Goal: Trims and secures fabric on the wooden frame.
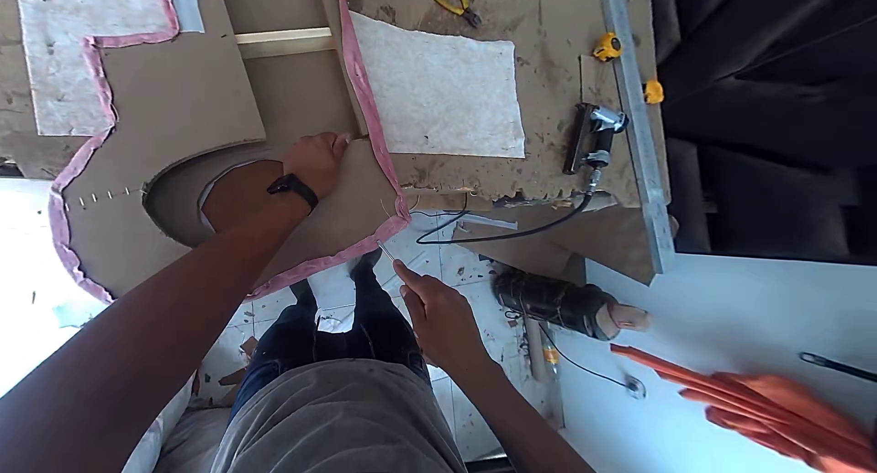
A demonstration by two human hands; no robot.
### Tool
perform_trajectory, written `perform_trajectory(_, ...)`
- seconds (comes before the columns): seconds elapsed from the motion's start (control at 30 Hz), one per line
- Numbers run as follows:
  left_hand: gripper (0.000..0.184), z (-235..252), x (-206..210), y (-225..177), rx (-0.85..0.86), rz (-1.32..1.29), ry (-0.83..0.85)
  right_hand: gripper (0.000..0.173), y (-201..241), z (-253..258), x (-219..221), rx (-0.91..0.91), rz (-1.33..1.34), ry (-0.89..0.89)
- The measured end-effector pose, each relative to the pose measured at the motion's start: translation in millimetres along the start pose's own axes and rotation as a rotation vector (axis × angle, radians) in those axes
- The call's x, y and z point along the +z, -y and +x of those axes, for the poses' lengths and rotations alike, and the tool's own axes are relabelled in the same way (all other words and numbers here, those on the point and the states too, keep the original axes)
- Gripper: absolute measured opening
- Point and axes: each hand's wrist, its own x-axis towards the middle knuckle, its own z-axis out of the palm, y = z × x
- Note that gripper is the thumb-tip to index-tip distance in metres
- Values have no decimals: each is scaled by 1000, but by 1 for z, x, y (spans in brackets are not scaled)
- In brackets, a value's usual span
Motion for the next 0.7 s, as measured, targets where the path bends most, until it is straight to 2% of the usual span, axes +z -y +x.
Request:
perform_trajectory(0.13,67,0,-1,1,-13,0,12,42,11,-2,-1,30,-35,-2)
perform_trajectory(0.33,65,0,-3,-1,-16,-17,23,45,43,4,-12,129,-180,87)
perform_trajectory(0.43,65,-1,2,0,-24,-3,4,44,55,3,4,218,-65,51)
perform_trajectory(0.5,65,2,2,0,-30,4,-5,41,51,-1,36,240,243,-120)
perform_trajectory(0.57,65,1,3,-1,-25,-4,-2,40,44,-5,77,240,752,-268)
perform_trajectory(0.63,64,1,2,0,-9,-16,-15,41,35,0,105,198,1363,-244)
perform_trajectory(0.7,64,0,2,0,-2,-17,-23,43,24,5,126,111,1761,-152)
